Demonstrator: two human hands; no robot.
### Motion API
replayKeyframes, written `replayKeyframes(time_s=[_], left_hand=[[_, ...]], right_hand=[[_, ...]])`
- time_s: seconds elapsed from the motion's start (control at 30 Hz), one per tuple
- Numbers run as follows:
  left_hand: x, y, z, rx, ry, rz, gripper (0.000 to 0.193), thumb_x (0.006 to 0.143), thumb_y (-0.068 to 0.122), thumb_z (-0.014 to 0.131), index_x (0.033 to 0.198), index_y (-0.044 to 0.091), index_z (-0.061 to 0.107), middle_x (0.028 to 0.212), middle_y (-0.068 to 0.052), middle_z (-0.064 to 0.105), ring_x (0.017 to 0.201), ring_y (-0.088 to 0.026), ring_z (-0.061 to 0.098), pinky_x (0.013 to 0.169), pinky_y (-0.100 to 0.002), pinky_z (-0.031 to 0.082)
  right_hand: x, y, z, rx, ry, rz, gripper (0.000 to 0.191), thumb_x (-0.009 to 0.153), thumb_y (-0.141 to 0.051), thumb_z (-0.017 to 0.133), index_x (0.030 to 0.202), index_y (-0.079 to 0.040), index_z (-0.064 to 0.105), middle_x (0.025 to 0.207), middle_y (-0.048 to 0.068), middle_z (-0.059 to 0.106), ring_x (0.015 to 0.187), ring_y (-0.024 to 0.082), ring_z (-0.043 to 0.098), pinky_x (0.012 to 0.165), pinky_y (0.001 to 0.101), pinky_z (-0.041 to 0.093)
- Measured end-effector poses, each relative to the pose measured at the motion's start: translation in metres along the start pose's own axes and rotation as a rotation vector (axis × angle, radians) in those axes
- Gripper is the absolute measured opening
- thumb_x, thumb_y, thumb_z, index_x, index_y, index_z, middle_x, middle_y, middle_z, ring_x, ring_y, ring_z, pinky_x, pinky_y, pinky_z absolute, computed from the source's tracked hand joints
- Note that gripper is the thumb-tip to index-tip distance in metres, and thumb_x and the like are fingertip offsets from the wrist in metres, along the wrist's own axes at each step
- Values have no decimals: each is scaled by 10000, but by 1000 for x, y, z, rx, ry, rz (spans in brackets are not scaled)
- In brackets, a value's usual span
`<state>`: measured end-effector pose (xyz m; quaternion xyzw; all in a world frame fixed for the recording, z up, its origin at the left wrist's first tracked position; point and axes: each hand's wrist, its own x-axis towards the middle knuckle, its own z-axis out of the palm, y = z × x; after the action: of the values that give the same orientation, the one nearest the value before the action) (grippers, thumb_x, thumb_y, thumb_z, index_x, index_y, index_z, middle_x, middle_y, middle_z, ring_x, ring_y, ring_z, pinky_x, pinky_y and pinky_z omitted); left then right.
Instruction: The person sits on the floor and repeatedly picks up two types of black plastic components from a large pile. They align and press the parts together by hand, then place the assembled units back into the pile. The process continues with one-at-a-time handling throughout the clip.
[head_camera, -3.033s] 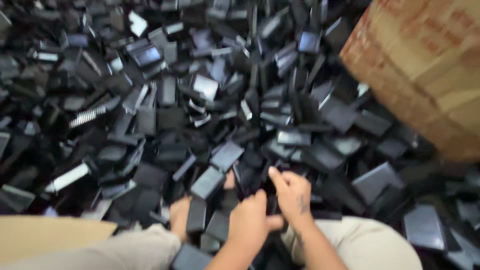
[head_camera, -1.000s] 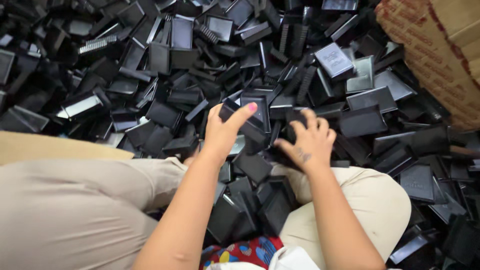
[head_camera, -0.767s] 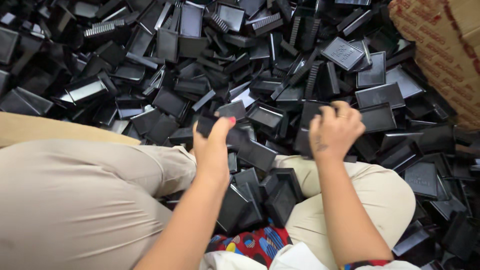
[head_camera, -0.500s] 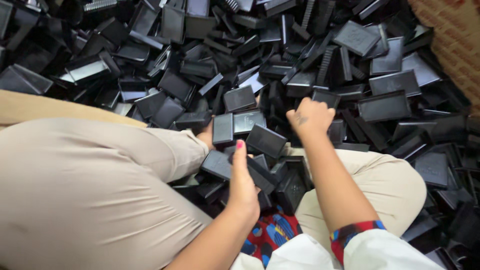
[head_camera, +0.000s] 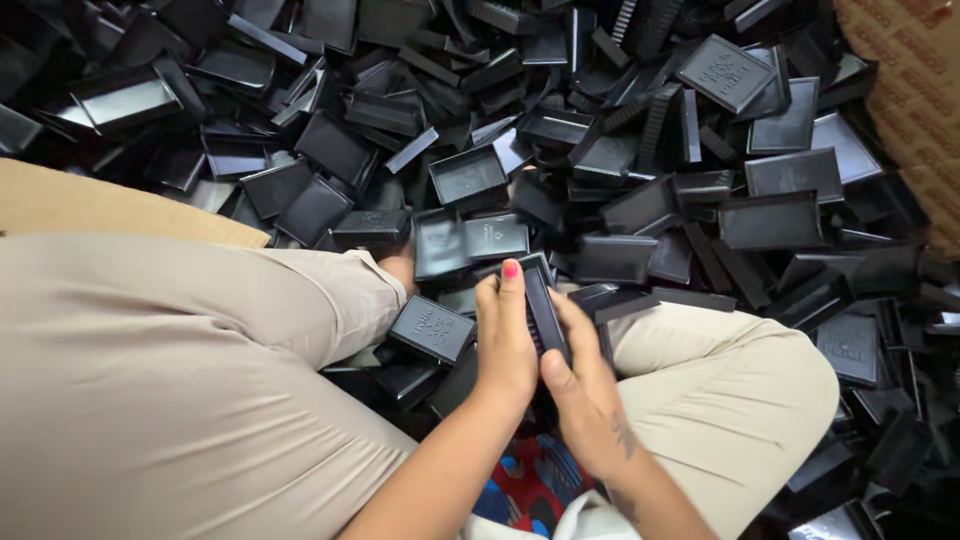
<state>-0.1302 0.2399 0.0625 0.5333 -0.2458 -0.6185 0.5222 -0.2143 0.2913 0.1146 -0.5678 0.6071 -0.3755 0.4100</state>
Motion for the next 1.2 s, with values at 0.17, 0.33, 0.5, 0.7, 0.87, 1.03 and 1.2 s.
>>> replayKeyframes(time_s=[0.17,0.33,0.5,0.7,0.87,1.03,1.2], left_hand=[[-4,11,-9,348,-16,237,624,1051,562,359,1193,13,620,1188,-187,622,1143,-314,555,1014,-403,387],[1,11,-11,205,-113,143,615,1047,531,324,1246,24,609,1264,-196,633,1192,-309,596,1047,-383,413],[8,7,-9,245,-121,144,615,1063,518,293,1255,23,602,1261,-205,624,1195,-323,594,1065,-374,407],[16,13,-13,286,-146,238,616,1068,517,288,1285,18,578,1250,-173,635,1202,-280,595,1061,-357,413],[19,16,2,-99,-231,12,634,1059,558,316,1253,17,585,1177,-128,644,1110,-216,605,1013,-339,460],[43,51,15,-44,-171,113,616,1031,566,377,1299,41,557,1233,-109,613,1166,-195,584,1049,-330,437],[54,76,33,386,-192,435,580,1060,489,429,1399,28,523,1367,-156,514,1272,-263,534,1105,-361,407]], right_hand=[[16,2,6,454,-7,53,614,990,-183,512,1574,-65,362,1554,141,461,1441,231,434,1206,354,293],[37,3,-21,678,-273,259,806,870,-102,618,1627,-177,352,1402,113,490,1283,228,482,1128,359,348],[48,17,-6,362,-143,44,616,961,-182,607,1558,-133,462,1421,75,454,1282,182,491,1137,316,365],[64,26,-17,760,-313,116,655,875,-185,684,1496,-119,487,1347,106,500,1221,217,540,1081,360,418],[85,4,-44,408,-396,116,682,818,-170,744,1459,-125,517,1259,114,539,1184,234,554,1052,375,445],[110,-13,-32,552,-477,-8,662,929,-254,686,1518,-104,423,1361,119,496,1283,214,499,1137,368,395],[114,-1,-25,396,-71,-319,804,999,-457,588,1640,-84,276,1520,143,415,1421,245,432,1237,388,310]])
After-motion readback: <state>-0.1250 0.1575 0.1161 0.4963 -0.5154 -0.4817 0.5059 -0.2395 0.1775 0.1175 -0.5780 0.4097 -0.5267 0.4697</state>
